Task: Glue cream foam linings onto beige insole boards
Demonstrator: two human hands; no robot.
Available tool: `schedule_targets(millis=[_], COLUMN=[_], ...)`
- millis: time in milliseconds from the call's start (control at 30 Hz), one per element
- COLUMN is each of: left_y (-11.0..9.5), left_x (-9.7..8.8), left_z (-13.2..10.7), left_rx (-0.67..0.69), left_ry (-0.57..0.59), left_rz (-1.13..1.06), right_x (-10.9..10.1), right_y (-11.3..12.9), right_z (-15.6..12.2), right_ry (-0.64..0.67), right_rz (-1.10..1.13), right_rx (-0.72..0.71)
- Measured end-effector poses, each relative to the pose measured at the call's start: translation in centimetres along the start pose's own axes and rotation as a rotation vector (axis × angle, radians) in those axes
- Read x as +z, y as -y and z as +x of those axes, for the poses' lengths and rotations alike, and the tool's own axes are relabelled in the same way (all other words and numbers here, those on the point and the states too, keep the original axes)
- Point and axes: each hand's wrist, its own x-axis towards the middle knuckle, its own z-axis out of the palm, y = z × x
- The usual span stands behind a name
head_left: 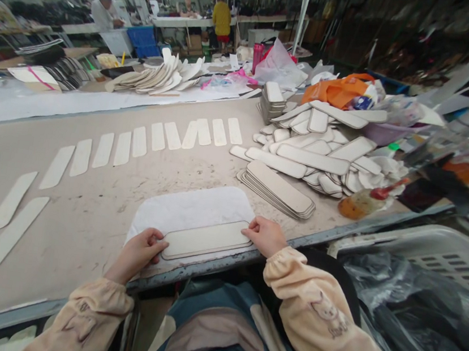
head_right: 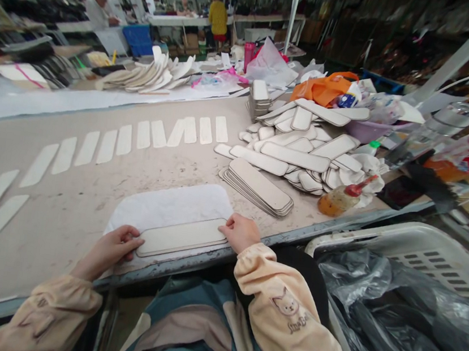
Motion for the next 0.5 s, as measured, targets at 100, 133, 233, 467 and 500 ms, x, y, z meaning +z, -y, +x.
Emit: schedule_targets(millis=[100,133,233,467,500], left_y=[-0.2,-0.25,-0.29,-0.32,-0.37], left_x=[-0.03,-0.01,0.1,0.21,0.21], left_z=[-0.16,-0.21,-0.3,-0.36,-0.38], left_rx=[-0.003,-0.002,-0.008,-0.02,-0.022], left_ry=[0.006,0.007,0.0,-0.016,-0.013], left_rz=[-0.014,-0.026,-0.088,-0.152,-0.152], right_x=[0.05,0.03,-0.04,0.25,0.3], right_y=[-0.05,-0.03,0.1,0.02,-0.05], right_z=[0.01,0.02,0.01,-0.01,0.03], right_ry=[0.001,0.0,0.0,0.004,0.006], right_rz=[0.005,0.005,-0.004,-0.009,-0.018], right_rx=[-0.019,-0.021,-0.017,-0.031,-0.036])
